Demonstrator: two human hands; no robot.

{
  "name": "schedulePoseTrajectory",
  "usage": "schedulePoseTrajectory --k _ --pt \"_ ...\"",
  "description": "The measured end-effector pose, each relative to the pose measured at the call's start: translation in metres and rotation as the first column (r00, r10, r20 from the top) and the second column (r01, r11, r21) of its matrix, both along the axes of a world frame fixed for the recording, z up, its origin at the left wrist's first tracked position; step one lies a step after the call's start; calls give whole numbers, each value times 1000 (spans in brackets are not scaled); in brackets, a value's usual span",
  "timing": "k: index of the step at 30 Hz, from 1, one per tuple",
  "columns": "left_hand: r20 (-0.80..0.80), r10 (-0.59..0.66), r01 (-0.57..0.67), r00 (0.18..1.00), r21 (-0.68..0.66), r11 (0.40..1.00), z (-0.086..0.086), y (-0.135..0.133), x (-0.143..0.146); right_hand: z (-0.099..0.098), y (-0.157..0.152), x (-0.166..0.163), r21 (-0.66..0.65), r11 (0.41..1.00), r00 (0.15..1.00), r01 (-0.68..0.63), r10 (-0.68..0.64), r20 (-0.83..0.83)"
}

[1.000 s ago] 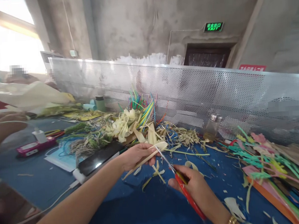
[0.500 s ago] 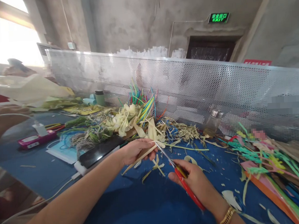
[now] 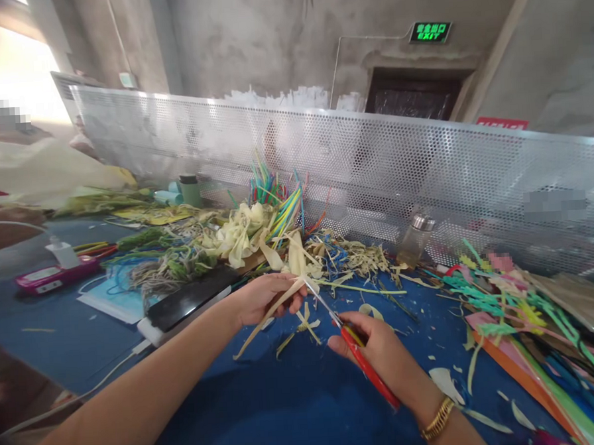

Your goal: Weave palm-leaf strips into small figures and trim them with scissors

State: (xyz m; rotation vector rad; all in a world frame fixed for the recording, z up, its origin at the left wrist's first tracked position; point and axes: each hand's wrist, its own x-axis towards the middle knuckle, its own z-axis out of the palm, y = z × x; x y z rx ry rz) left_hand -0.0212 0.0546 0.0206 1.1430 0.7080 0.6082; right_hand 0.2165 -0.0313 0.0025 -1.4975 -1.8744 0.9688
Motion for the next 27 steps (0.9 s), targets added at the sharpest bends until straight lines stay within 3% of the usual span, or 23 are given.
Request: schedulePoseTrajectory --k 6,14,18,22,27 --pt "-50 -20 22 999 33 999 2 -1 0 0 -1 2 0 1000 1000 -25 25 2" --pt "-147 90 -41 985 307 951 -3 -11 8 0 2 2 -70 997 997 -12 6 -78" --pt "-199 57 27 978 397 917 -8 -12 8 10 -6 -6 -170 984 973 45 -81 -215" --pt "-199 -33 95 979 311 946 -10 -11 6 17 -11 -3 -181 980 965 81 -123 -234" --pt "-57 66 -63 996 66 996 -6 -5 6 16 -4 14 -173 973 981 154 -171 -87"
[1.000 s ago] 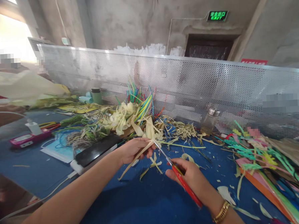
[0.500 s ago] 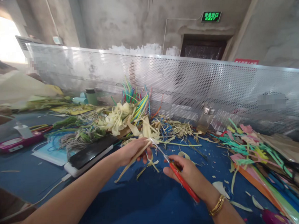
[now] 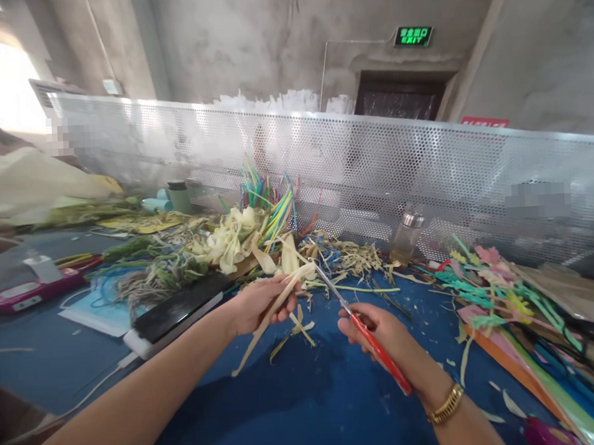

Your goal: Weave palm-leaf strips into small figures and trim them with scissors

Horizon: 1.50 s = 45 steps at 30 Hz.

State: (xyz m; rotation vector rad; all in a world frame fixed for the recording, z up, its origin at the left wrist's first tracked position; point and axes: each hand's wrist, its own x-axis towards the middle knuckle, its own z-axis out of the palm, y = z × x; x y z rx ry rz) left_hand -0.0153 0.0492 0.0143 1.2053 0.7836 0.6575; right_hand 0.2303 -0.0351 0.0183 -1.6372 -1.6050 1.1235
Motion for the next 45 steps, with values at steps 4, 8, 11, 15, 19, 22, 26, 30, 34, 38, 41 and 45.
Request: schedulePoseTrajectory --k 4,8,11,15,19,22,26,30,34,38,41,45 --pt "-3 -14 14 1000 6 1000 1 1 0 -7 4 3 -100 991 996 -93 92 -16" --pt "-24 -128 129 991 23 991 2 -4 0 -6 -1 -6 -91 988 991 -124 119 -57" --pt "-5 -197 197 980 9 980 6 -7 -1 3 -8 -13 -47 986 981 -161 155 -115" --pt "18 -289 289 957 10 957 8 -11 -3 14 -17 -19 -16 972 951 -234 226 -212" --pt "0 -283 281 959 104 954 6 -14 -2 13 -17 -20 -3 976 961 -217 213 -175" --pt "-53 -250 256 967 160 953 6 -17 0 6 -12 -17 3 981 973 -193 192 -124" --pt "-119 -243 259 963 149 954 10 -19 2 -3 -4 -11 32 979 977 -201 203 -71" --pt "-129 -243 258 961 115 959 11 -19 2 -7 1 -8 133 959 967 -252 256 -13" --pt "-125 -286 301 950 118 946 5 -18 2 -4 -3 -12 77 968 967 -238 244 -75" --pt "-99 -299 312 949 149 938 2 -21 4 -3 -9 -20 43 982 969 -182 187 -159" --pt "-95 -242 257 966 209 944 2 -23 6 -4 -9 -20 10 985 972 -171 170 -163" --pt "-97 -198 215 975 223 951 3 -22 7 -5 -6 -18 45 986 978 -160 165 -129"
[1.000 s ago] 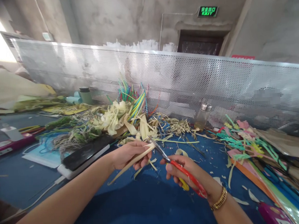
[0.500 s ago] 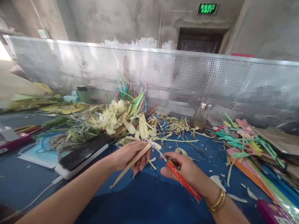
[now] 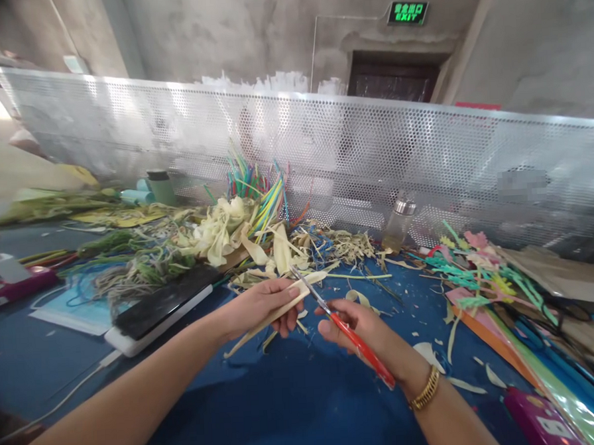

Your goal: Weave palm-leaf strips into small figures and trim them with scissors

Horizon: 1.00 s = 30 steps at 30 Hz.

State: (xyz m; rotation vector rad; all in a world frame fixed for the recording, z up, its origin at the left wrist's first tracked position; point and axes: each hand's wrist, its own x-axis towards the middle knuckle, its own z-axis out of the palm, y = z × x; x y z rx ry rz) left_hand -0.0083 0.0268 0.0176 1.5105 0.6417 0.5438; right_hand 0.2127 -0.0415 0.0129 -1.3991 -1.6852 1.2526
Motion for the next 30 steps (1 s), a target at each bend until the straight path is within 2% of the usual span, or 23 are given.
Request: schedulePoseTrajectory --k 6,17,22,25,27,29,30 --pt "-54 -27 24 998 -58 998 6 -1 -2 0 -1 -2 58 998 1000 -17 16 15" --pt "-78 -35 31 996 -59 998 7 1 -4 -3 1 -4 -20 1000 996 -5 3 -89" --pt "-72 -5 -1 997 -81 997 11 1 -4 -1 -3 -10 -84 989 990 126 -130 -54" --pt "-7 3 -4 1000 -76 997 9 1 -2 1 1 -4 -22 969 966 247 -248 -75" --pt "73 70 -67 995 -48 997 4 3 0 1 9 9 57 933 934 356 -357 -10" --pt "145 218 -218 965 -18 976 -2 6 4 -1 18 28 169 887 855 431 -461 238" --pt "181 300 -300 937 -25 954 -5 9 5 -3 23 39 266 878 796 399 -475 374"
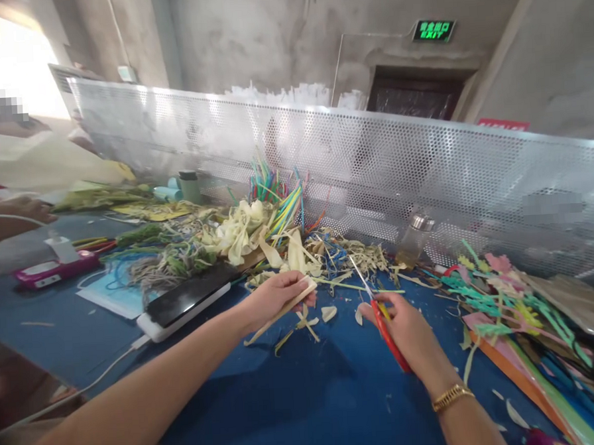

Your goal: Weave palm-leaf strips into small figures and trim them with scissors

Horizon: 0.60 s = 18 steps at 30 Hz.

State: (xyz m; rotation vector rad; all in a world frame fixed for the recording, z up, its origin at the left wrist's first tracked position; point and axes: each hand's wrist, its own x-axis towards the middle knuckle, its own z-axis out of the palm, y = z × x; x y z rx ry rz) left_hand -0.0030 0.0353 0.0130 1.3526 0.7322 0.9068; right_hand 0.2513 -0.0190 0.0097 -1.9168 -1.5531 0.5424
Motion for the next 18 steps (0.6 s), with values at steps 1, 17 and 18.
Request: schedulePoseTrajectory --k 1,17,18 --pt "26 80 -81 996 9 997 -2 2 1 -3 4 10 16 999 984 48 -50 169" --pt "319 525 -556 789 8 831 0 22 -7 -7 5 46 -186 958 669 217 -7 743" --pt "312 533 -571 787 39 820 0 22 -7 -3 3 40 -148 966 671 213 -34 741"
